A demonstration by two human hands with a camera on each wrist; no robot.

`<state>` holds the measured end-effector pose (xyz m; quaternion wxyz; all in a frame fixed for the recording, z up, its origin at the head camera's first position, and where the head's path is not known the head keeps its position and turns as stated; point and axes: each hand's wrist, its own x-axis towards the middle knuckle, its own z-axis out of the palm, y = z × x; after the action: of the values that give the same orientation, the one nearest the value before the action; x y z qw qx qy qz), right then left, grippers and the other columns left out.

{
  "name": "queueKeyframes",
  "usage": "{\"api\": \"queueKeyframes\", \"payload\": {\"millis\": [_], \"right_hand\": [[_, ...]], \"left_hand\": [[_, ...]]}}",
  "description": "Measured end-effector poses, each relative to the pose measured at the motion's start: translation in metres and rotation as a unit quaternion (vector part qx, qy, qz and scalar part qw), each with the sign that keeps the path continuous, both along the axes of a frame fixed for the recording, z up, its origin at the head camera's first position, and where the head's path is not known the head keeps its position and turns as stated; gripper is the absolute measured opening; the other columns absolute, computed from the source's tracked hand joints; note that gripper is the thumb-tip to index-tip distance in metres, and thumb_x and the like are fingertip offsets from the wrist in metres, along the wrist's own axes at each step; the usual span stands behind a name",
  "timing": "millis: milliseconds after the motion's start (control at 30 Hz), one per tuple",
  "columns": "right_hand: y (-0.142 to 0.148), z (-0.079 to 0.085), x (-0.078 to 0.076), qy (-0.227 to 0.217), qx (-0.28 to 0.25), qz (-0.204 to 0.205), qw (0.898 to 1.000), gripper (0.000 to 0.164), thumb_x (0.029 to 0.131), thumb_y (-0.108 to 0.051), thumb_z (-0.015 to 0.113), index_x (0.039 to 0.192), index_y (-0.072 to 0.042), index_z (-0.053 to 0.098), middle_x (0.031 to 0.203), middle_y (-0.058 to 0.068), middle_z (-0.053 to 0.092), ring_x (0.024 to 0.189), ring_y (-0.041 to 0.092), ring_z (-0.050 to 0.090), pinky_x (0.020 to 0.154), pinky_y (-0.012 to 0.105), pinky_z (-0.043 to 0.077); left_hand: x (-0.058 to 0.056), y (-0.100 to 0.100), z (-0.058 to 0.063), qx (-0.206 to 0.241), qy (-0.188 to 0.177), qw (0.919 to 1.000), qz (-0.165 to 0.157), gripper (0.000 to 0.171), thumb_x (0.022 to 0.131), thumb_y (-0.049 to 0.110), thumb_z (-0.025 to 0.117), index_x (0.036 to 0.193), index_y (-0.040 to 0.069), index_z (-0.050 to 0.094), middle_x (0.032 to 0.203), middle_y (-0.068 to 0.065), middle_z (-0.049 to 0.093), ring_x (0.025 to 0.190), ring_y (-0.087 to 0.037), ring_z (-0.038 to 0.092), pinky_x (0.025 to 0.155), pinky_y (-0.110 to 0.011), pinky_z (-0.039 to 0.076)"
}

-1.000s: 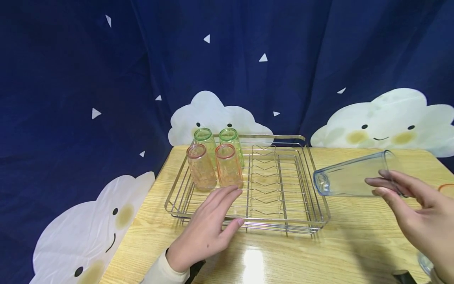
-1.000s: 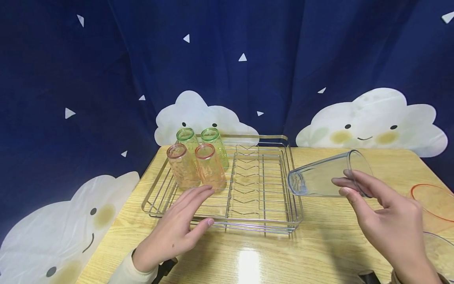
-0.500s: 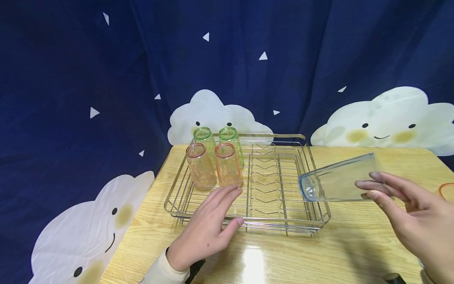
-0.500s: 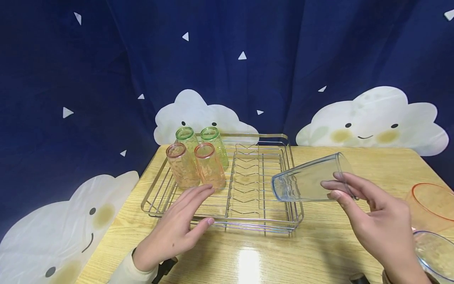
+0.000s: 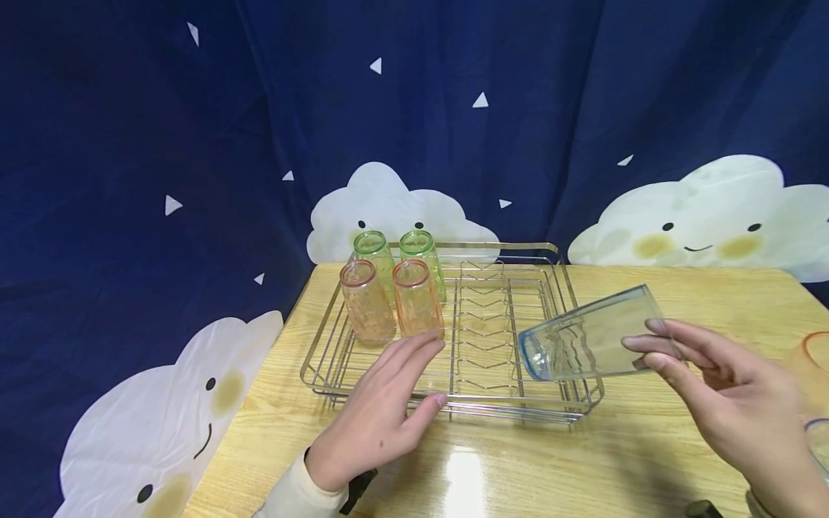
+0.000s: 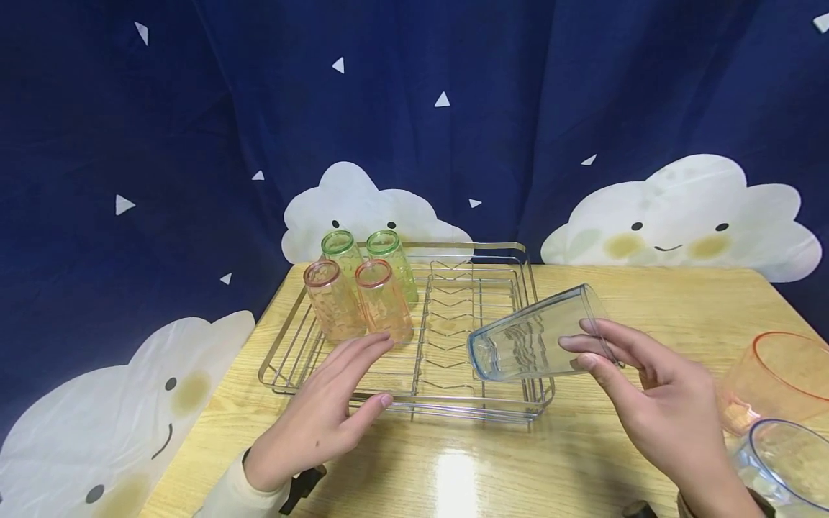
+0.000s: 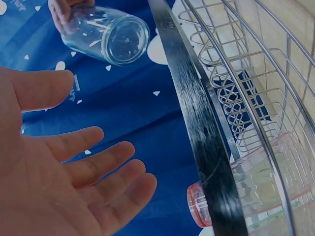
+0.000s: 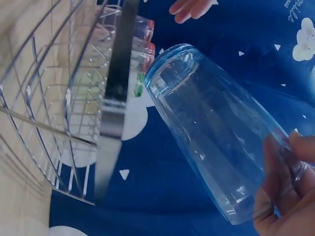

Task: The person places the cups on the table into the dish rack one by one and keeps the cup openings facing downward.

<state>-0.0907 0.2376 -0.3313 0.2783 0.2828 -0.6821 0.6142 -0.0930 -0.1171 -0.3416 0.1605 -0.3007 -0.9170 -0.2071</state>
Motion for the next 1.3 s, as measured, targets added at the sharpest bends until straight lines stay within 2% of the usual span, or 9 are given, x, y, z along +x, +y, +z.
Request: {"api": "queueKeyframes", "payload": {"millis": [133,233,333,400,467,600,733,867,1300], "right_hand": [[-0.006,-0.001,0.0,-0.019,0.033,-0.011,0.999,0.038,0.082,0.028,0.056,0.119,0.022,0.057,0.108,0.0,0.077,0.087,0.007,0.075,0.089,0.011,0.053],[-0.011,-0.003,-0.001,-0.028,0.037,-0.002,0.999,0.037,0.082,0.029,0.055,0.119,0.023,0.057,0.107,0.0,0.077,0.084,0.007,0.075,0.064,0.005,0.049],[-0.016,-0.005,0.0,-0.038,0.053,-0.016,0.998,0.038,0.081,0.028,0.057,0.119,0.02,0.059,0.106,-0.004,0.077,0.084,0.004,0.075,0.038,0.012,0.029],[-0.02,-0.007,0.0,-0.03,0.054,-0.016,0.998,0.039,0.08,0.029,0.058,0.118,0.02,0.059,0.106,-0.004,0.077,0.083,0.004,0.075,0.034,0.015,0.019],[-0.023,-0.005,0.002,-0.049,0.065,-0.028,0.996,0.039,0.08,0.028,0.058,0.118,0.019,0.06,0.105,-0.009,0.077,0.082,0.002,0.074,0.033,0.016,0.018],[-0.03,-0.002,0.006,-0.081,0.076,-0.035,0.993,0.038,0.082,0.026,0.058,0.12,0.018,0.059,0.104,-0.015,0.076,0.08,0.001,0.074,0.041,0.011,0.034],[-0.035,-0.003,0.006,-0.09,0.05,0.0,0.995,0.038,0.083,0.026,0.057,0.121,0.02,0.057,0.104,-0.01,0.077,0.08,0.005,0.075,0.069,0.007,0.053],[-0.037,-0.007,0.004,-0.07,0.007,0.062,0.996,0.04,0.083,0.028,0.055,0.122,0.021,0.056,0.107,0.001,0.078,0.083,0.009,0.076,0.081,0.013,0.056],[-0.045,-0.013,0.005,-0.089,-0.027,0.1,0.991,0.045,0.084,0.028,0.052,0.128,0.017,0.055,0.109,0.002,0.077,0.086,0.012,0.076,0.084,0.016,0.057]], "left_hand": [[0.0,0.0,0.0,-0.001,-0.005,1.0,0.003,0.058,0.094,0.033,0.062,0.146,0.013,0.046,0.152,0.0,0.047,0.141,-0.017,0.044,0.117,-0.037,0.039],[0.0,0.001,-0.001,-0.002,-0.002,1.0,0.003,0.059,0.093,0.033,0.063,0.146,0.013,0.046,0.152,-0.001,0.047,0.14,-0.017,0.045,0.116,-0.037,0.04],[0.0,0.001,-0.001,-0.003,0.0,1.0,0.003,0.06,0.093,0.033,0.064,0.146,0.013,0.046,0.152,-0.001,0.047,0.14,-0.017,0.045,0.116,-0.038,0.041],[0.0,0.001,-0.001,-0.003,-0.003,1.0,0.003,0.06,0.093,0.032,0.064,0.147,0.013,0.046,0.153,-0.001,0.046,0.141,-0.017,0.044,0.117,-0.037,0.04],[0.0,0.001,-0.001,-0.004,-0.003,1.0,0.001,0.06,0.093,0.032,0.064,0.147,0.013,0.046,0.152,-0.001,0.046,0.141,-0.016,0.044,0.117,-0.037,0.04],[0.0,0.002,0.0,-0.003,-0.001,1.0,-0.001,0.061,0.092,0.03,0.066,0.146,0.013,0.046,0.152,-0.002,0.047,0.141,-0.017,0.044,0.117,-0.036,0.04],[0.0,0.002,-0.001,-0.004,0.005,1.0,-0.004,0.06,0.092,0.032,0.065,0.146,0.012,0.047,0.152,-0.002,0.047,0.14,-0.017,0.045,0.116,-0.037,0.04],[0.0,0.003,-0.001,-0.002,0.002,1.0,-0.005,0.059,0.093,0.033,0.064,0.146,0.013,0.047,0.152,-0.003,0.047,0.141,-0.017,0.045,0.117,-0.037,0.04],[0.0,0.006,-0.003,-0.002,0.005,0.9998,-0.019,0.064,0.09,0.038,0.068,0.145,0.013,0.047,0.149,-0.004,0.05,0.138,-0.017,0.047,0.115,-0.039,0.042]]}}
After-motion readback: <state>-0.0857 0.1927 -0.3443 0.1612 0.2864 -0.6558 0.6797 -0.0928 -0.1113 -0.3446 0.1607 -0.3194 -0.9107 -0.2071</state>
